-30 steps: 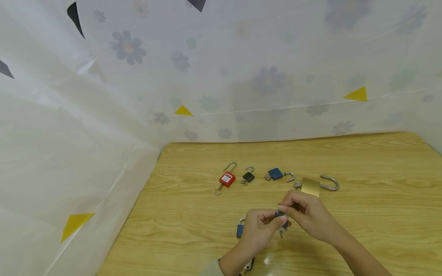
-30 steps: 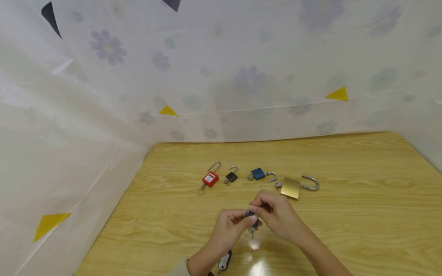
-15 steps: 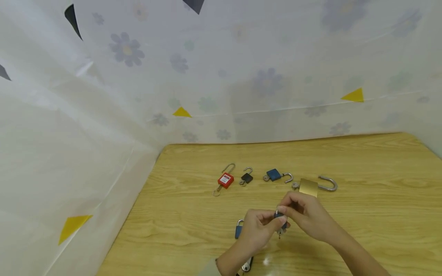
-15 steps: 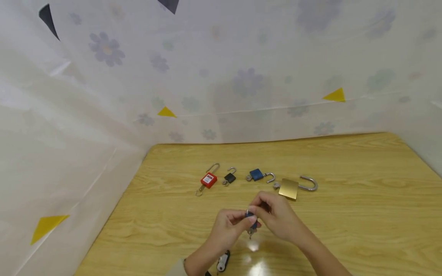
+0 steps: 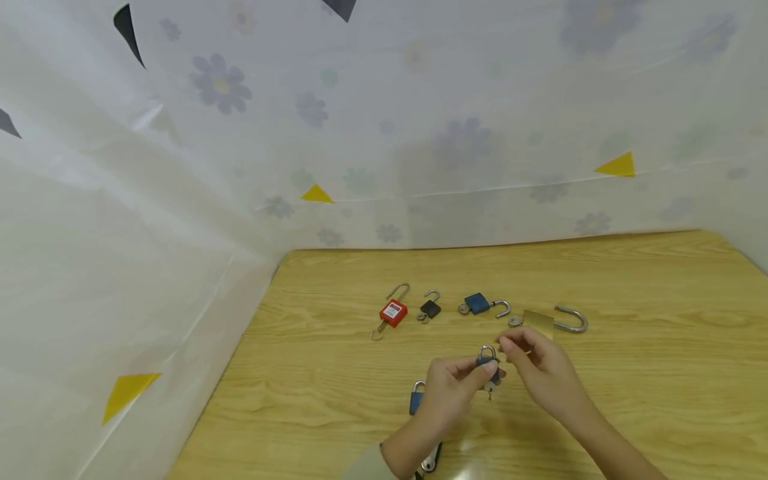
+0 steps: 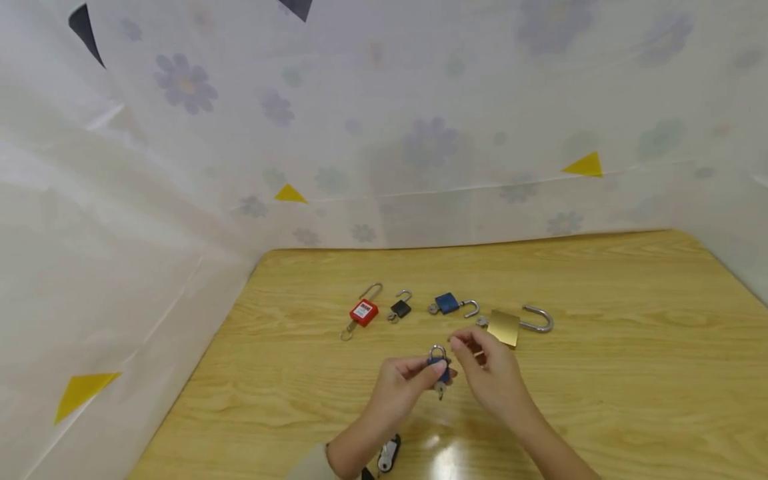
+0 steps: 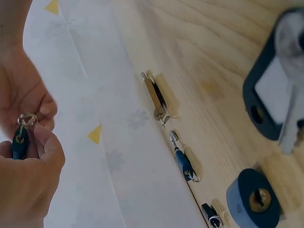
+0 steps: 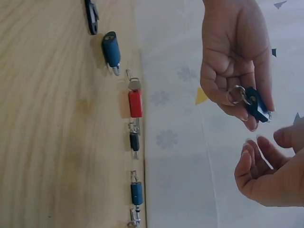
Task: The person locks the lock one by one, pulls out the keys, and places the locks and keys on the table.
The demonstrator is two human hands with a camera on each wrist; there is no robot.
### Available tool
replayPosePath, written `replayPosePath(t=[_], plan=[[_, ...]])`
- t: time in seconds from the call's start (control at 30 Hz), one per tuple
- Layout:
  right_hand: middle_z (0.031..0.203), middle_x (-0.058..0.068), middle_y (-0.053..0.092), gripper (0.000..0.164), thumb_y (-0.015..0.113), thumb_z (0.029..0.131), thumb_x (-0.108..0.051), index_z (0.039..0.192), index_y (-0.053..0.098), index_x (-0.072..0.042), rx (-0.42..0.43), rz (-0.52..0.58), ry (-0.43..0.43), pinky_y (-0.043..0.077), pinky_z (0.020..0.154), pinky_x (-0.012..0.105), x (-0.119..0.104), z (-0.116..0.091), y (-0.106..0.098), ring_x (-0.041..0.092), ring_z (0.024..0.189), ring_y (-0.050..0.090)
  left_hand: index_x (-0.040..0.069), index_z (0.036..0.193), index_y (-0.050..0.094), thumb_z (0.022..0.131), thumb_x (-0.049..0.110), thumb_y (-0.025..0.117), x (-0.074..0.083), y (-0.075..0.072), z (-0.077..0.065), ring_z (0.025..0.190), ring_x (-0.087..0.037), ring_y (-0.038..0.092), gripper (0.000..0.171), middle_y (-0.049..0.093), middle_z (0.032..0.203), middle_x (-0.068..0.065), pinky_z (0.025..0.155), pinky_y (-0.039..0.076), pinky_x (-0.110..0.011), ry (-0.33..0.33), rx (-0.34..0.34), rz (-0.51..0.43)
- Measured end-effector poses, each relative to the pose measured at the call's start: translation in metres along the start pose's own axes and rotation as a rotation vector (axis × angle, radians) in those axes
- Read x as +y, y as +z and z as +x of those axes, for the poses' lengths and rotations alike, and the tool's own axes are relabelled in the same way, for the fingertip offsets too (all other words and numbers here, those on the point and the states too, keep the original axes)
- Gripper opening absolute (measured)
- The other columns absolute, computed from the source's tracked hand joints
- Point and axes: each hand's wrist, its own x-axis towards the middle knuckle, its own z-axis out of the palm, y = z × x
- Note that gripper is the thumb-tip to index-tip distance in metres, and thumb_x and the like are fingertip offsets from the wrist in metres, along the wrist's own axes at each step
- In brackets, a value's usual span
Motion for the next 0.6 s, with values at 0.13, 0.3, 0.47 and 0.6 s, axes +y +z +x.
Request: replayPosePath(t=[0.13, 0.3, 0.47, 0.6], plan=[[0.081, -0.003, 0.062, 0.017, 0.048, 0.096, -0.007, 0.095, 0.061, 0.003, 0.028, 0.073, 0.167, 0.051, 0.06, 0.02, 0.007, -0.01, 0.009, 0.003, 0.071, 0.055, -0.007, 0.099, 0.067, 0.089, 0.015, 0.061, 0.001, -0.001, 0.005, 0.081, -0.007, 0.066, 0.025, 0.07, 0.095, -0.02, 0.073, 0.052, -0.016, -0.025, 0.067, 0.014], [0.079, -0.007, 0.063, 0.015, 0.048, 0.095, -0.002, 0.094, 0.059, 0.007, 0.043, 0.205, 0.198, 0.053, 0.064, 0.02, 0.015, -0.027, 0.025, 0.003, 0.071, 0.059, -0.006, 0.098, 0.068, 0.088, 0.016, 0.063, 0.0, -0.002, 0.009, 0.086, -0.005, 0.064, 0.025, 0.07, 0.096, -0.019, 0.076, 0.051, -0.017, -0.02, 0.104, -0.023], [0.079, -0.009, 0.066, 0.015, 0.049, 0.094, -0.001, 0.096, 0.06, 0.009, 0.103, 0.263, 0.158, 0.054, 0.064, 0.019, 0.013, -0.034, 0.035, 0.004, 0.073, 0.062, -0.007, 0.097, 0.068, 0.088, 0.016, 0.062, 0.001, -0.001, 0.009, 0.086, -0.006, 0.065, 0.025, 0.07, 0.096, -0.019, 0.079, 0.052, -0.02, 0.001, 0.118, -0.05], [0.08, -0.007, 0.068, 0.018, 0.053, 0.094, -0.007, 0.098, 0.061, 0.009, 0.097, 0.301, 0.265, 0.054, 0.065, 0.019, 0.007, -0.033, 0.036, 0.005, 0.073, 0.063, -0.008, 0.097, 0.067, 0.088, 0.013, 0.062, 0.003, 0.0, 0.008, 0.086, -0.01, 0.066, 0.023, 0.069, 0.097, -0.022, 0.081, 0.053, -0.02, 0.012, 0.116, -0.068]])
